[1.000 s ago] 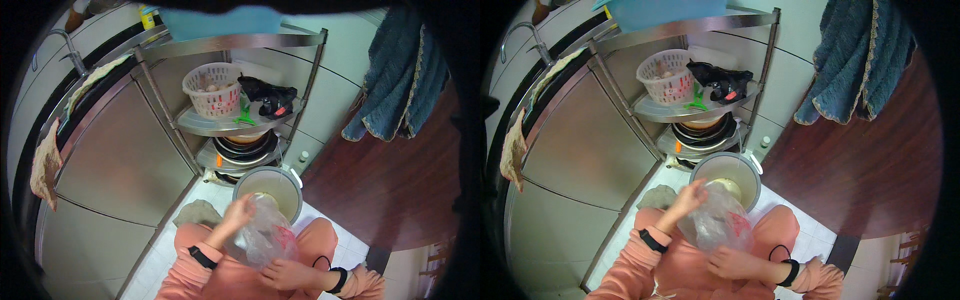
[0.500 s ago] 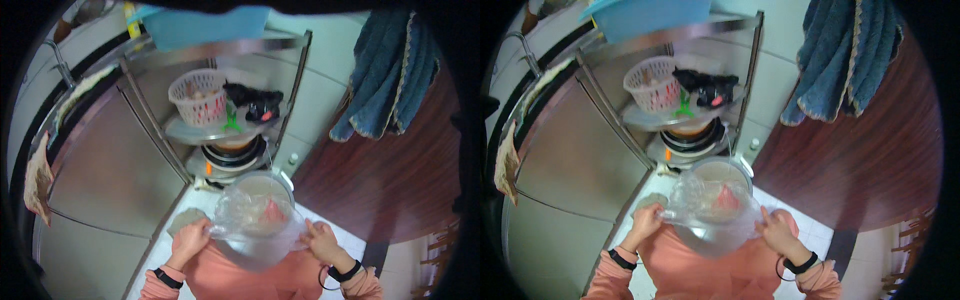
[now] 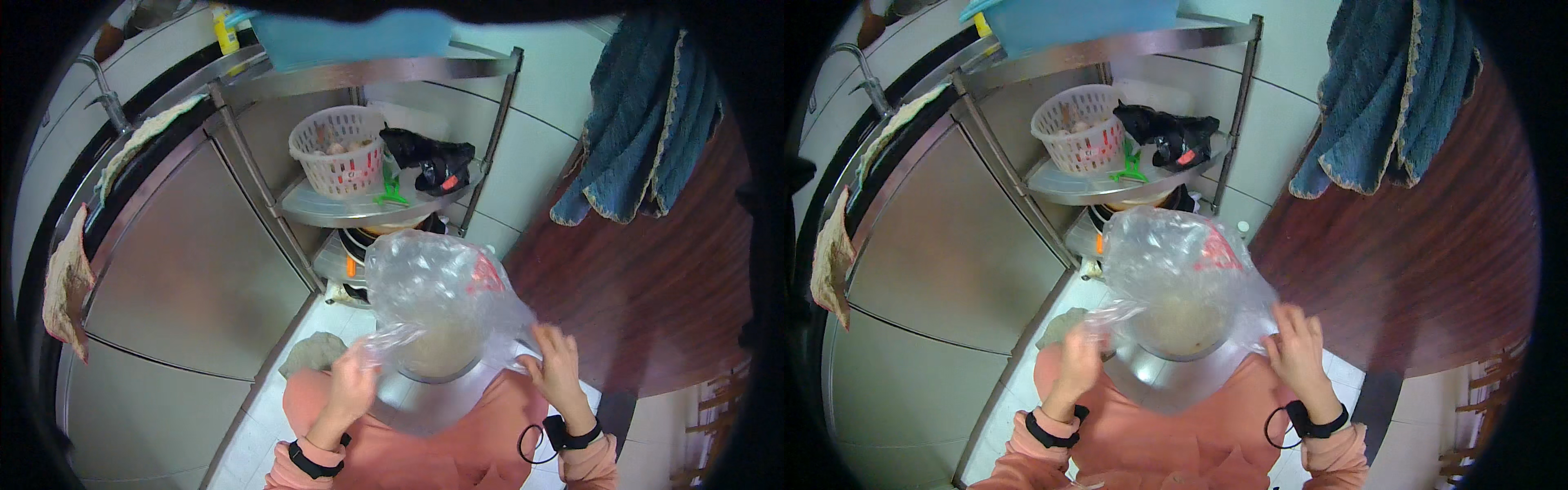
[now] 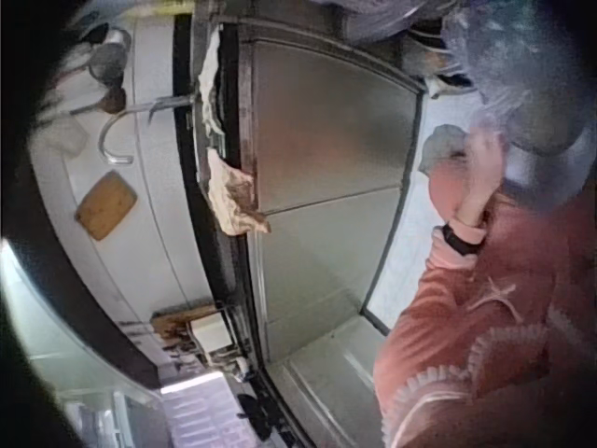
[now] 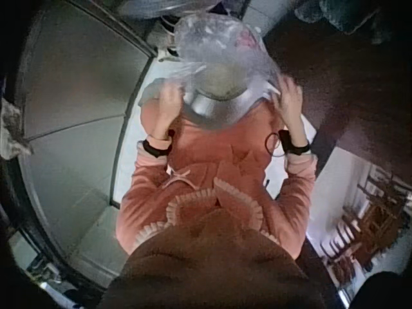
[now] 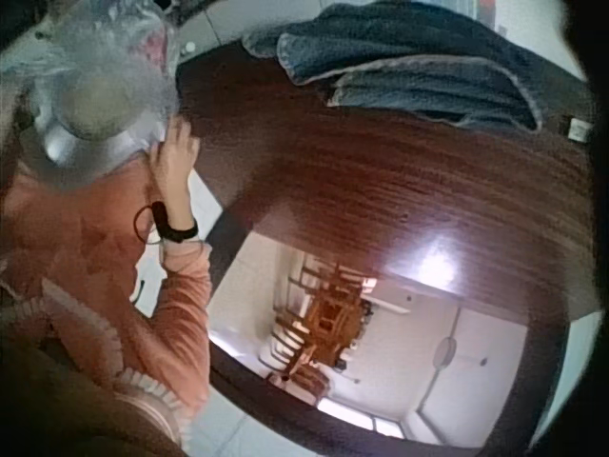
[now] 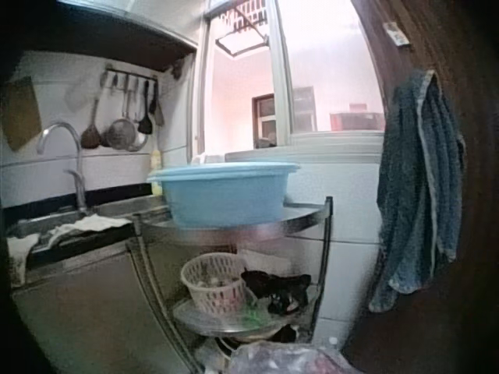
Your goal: The person washes a cloth under running water in a double-basin sink, then sits on the floor to line a trash bin with a black plastic bag. They later return to the sink to rinse a small metal strainer and wash their hands.
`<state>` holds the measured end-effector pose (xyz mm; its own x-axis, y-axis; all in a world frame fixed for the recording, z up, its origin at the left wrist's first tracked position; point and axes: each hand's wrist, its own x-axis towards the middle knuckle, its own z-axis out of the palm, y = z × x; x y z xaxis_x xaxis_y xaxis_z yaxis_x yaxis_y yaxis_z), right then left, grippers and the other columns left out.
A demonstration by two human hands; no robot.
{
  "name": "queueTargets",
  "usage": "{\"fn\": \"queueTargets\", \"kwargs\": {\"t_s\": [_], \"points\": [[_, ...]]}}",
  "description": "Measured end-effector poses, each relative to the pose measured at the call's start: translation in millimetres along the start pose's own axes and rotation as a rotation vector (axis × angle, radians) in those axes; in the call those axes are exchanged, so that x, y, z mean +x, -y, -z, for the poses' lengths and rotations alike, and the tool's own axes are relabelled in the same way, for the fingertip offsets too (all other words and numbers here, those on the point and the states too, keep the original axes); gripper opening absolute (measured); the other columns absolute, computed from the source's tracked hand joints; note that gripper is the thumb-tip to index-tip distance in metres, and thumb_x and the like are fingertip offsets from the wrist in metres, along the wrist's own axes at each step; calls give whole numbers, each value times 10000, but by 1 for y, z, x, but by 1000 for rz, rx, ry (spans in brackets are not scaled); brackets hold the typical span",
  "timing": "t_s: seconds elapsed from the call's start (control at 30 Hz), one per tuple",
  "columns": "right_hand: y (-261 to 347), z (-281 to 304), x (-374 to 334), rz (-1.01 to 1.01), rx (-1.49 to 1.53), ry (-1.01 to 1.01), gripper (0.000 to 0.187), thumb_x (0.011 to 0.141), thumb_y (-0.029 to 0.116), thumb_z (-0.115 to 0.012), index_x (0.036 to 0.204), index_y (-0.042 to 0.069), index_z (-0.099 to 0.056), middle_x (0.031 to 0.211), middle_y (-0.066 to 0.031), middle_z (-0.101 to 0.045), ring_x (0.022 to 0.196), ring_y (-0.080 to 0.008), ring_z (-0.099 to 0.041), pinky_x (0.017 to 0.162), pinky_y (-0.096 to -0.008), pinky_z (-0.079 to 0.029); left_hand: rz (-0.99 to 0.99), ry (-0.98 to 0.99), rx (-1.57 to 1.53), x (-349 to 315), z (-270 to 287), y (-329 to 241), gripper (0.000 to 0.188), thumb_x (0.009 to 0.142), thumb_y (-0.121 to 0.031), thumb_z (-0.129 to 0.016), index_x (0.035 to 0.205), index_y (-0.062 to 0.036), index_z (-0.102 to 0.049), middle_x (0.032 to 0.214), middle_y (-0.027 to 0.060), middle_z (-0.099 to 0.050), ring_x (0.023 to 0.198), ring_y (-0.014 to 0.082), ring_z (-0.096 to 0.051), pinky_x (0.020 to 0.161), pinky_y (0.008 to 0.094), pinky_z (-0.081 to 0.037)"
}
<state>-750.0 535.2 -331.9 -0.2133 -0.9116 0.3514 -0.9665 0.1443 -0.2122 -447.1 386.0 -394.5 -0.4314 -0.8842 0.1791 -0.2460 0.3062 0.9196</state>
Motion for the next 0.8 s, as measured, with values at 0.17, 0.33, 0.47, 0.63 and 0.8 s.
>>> {"fn": "queueTargets", "kwargs": {"t_s": [0.17, 0.33, 0.47, 0.63, 0.8], "points": [[23, 2, -17, -144, 206, 330, 790, 598, 437, -802, 1192, 16, -495, 955, -148, -601, 892, -339, -560, 795, -446, -424, -240, 561, 58, -20, -56, -12, 408, 851, -179, -544, 1222, -11, -522, 1210, 196, -553, 1109, 355, -534, 942, 411, -435], [29, -33, -34, 165, 401, 358, 777, 658, 284, -781, 1320, 107, -414, 1051, -114, -566, 922, -323, -564, 767, -401, -455, -428, 828, -30, -22, -96, -42, 367, 872, -244, -562, 1168, -29, -541, 1156, 173, -558, 1030, 321, -546, 901, 394, -436], [-4, -32, -65, 148, 316, 319, 456, 658, 73, -692, 1102, 106, -595, 959, -110, -559, 894, -275, -581, 760, -409, -465, -340, 1197, -192, 10, -93, -65, 356, 864, -261, -596, 1147, -47, -566, 1108, 130, -595, 995, 259, -569, 868, 363, -452], [-80, 4, -106, -251, 126, -235, 172, 633, -1, -612, 797, 15, -562, 837, -143, -463, 833, -309, -508, 713, -379, -410, -230, 873, -172, 98, -71, -60, 354, 831, -222, -661, 1153, -86, -603, 1153, 73, -611, 952, 145, -586, 823, 294, -485], [-169, 22, -180, -531, -128, -520, 165, 718, 110, -624, 820, 1, -552, 808, -152, -496, 805, -335, -532, 683, -399, -413, -91, -125, -113, 233, -65, -51, 1048, 738, -336, -770, 1401, 95, -82, 1353, 253, -285, 1206, 318, -440, 969, 396, -433]]}}
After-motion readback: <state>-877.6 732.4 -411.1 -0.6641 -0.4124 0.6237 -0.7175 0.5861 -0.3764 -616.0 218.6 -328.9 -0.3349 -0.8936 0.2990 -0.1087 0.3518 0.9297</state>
